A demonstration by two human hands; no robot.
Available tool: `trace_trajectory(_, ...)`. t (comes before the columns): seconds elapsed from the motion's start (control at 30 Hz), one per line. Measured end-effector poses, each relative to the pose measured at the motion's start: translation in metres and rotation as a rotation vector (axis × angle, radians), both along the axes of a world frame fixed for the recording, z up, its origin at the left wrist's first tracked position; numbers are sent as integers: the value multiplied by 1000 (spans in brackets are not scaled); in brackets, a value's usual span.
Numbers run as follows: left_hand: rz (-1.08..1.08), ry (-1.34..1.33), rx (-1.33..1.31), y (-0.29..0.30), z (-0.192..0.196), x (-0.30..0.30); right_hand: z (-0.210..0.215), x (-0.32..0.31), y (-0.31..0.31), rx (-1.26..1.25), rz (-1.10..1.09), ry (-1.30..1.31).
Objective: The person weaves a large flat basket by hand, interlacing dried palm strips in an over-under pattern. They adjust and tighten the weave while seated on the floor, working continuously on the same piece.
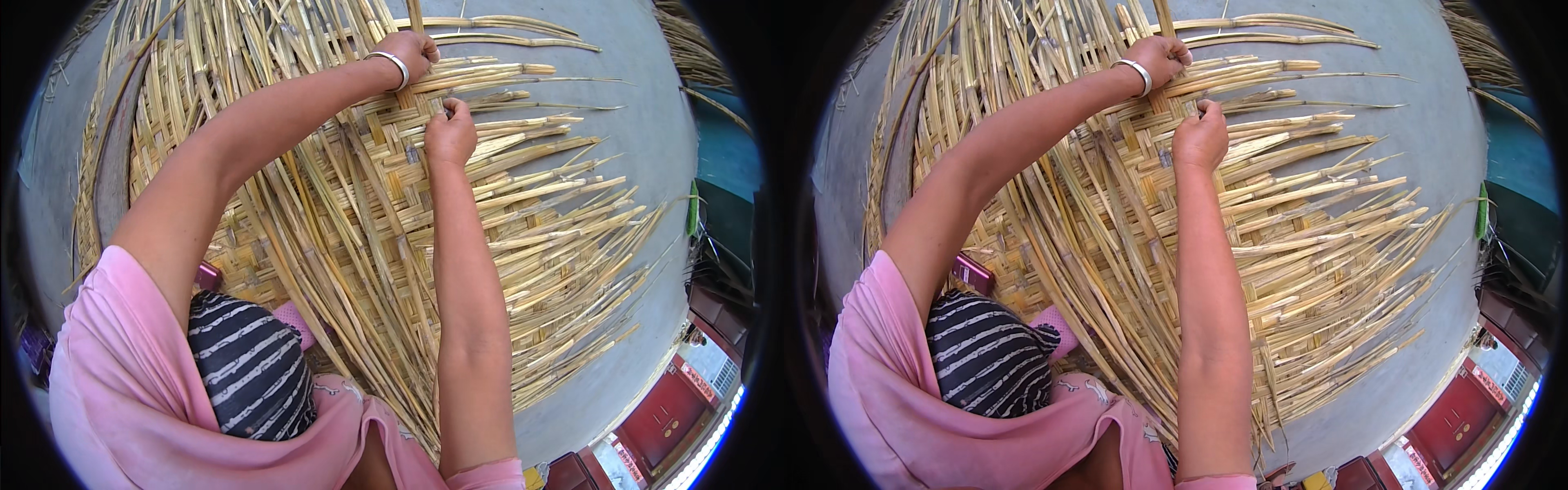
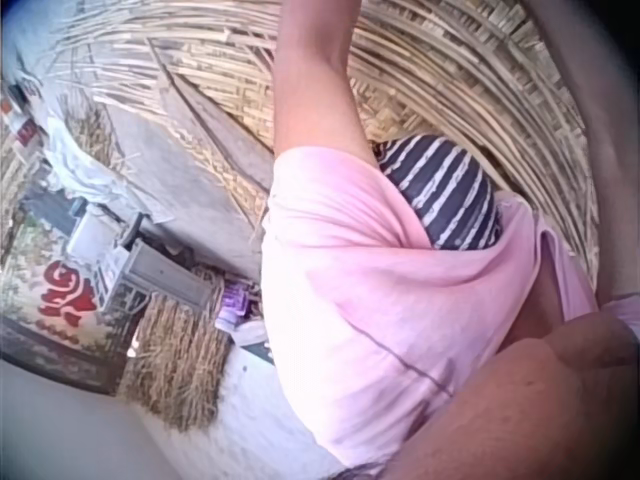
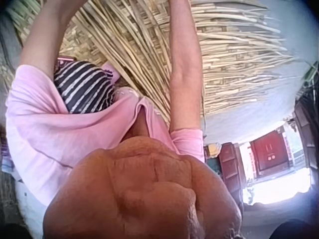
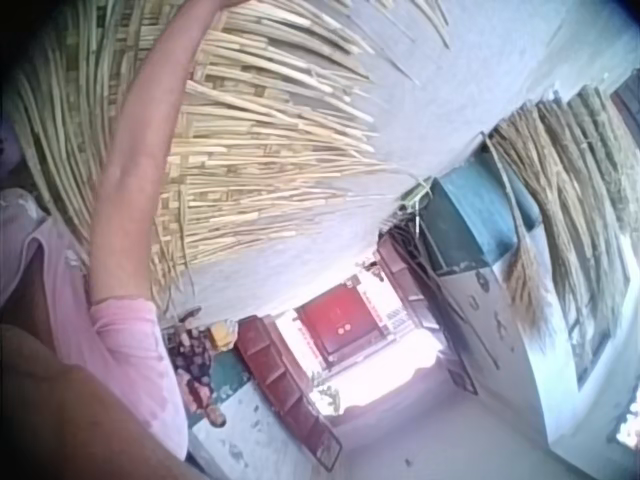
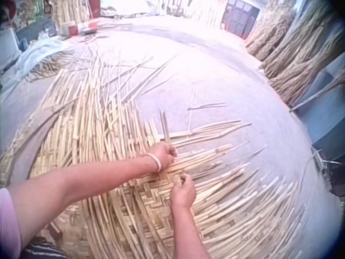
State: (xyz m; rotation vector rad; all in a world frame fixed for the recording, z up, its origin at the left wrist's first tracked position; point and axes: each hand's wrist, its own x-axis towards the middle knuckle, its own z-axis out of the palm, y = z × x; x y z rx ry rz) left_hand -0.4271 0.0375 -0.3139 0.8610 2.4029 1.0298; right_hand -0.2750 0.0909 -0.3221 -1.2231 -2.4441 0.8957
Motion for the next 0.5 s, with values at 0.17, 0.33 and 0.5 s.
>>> trace_trajectory(0.17, -65, 231, -208, -11, 25, 15, 1, 12, -4, 33, 63, 206)
trace_trajectory(0.33, -247, 450, -368, -23, 31, 38, -3, 28, -24, 163, 268, 217)
trace_trajectory(0.5, -210, 332, -401, -18, 28, 34, 10, 35, -30, 102, 310, 218)
